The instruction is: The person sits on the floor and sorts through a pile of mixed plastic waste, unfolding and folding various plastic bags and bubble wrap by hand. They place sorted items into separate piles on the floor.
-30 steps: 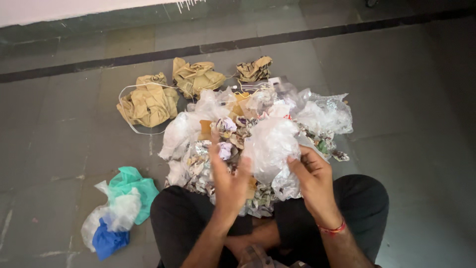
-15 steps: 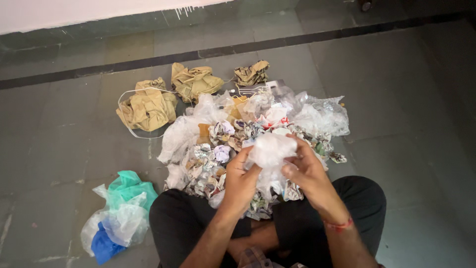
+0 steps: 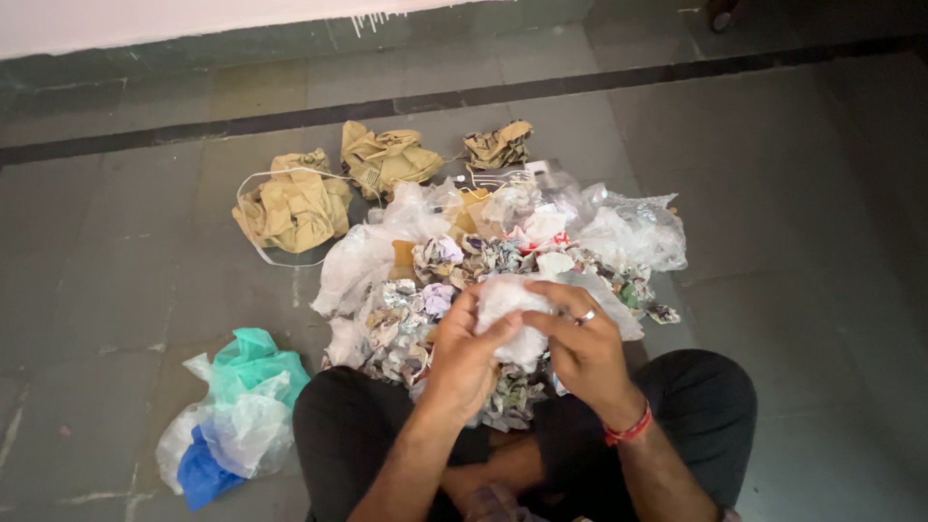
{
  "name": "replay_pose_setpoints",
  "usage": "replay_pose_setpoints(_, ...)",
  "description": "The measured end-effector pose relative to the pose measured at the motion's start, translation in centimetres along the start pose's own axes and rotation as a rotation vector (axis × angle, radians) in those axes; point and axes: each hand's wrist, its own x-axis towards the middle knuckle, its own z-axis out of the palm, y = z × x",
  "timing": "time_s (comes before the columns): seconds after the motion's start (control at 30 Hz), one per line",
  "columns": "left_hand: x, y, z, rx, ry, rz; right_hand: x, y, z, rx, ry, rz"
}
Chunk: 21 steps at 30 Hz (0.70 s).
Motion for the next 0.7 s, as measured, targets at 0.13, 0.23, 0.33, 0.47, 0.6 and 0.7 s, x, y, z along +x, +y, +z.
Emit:
replay_pose_setpoints(0.13,0.0,1.2,-3.4,0.073,0.17,0.125,-1.7,-0.2,0.4,0.143,0.047,0.124)
replay_pose_setpoints(0.23,-2.1,3.4,-9.3,0.508,0.428,0.411,-4.5,1.0,0.3,0.185,-0.047,0.334)
replay_pose_setpoints(0.33,-4.9,6.7,-18.3,1.099,0.73,0.712,-8.3,2.5,0.7,0.121,-0.153,0.33)
replay_pose_setpoints(0.47,-9.9,10.3,-30.8,1.63,1.043,0.726,-13.0,4.1,1.3,0.101,-0.258,0.379)
replay_pose_setpoints(0.6,-12.6,10.2,-40.9,2.06,1.084,0.376,-14.9,3.9,2.7,0.126,-0.3,0.42)
replay_pose_setpoints(0.7,-12.9,6.7,-45.3,2.241,0.961,0.13,-14.8,2.9,3.8,0.131,-0.334,0.435)
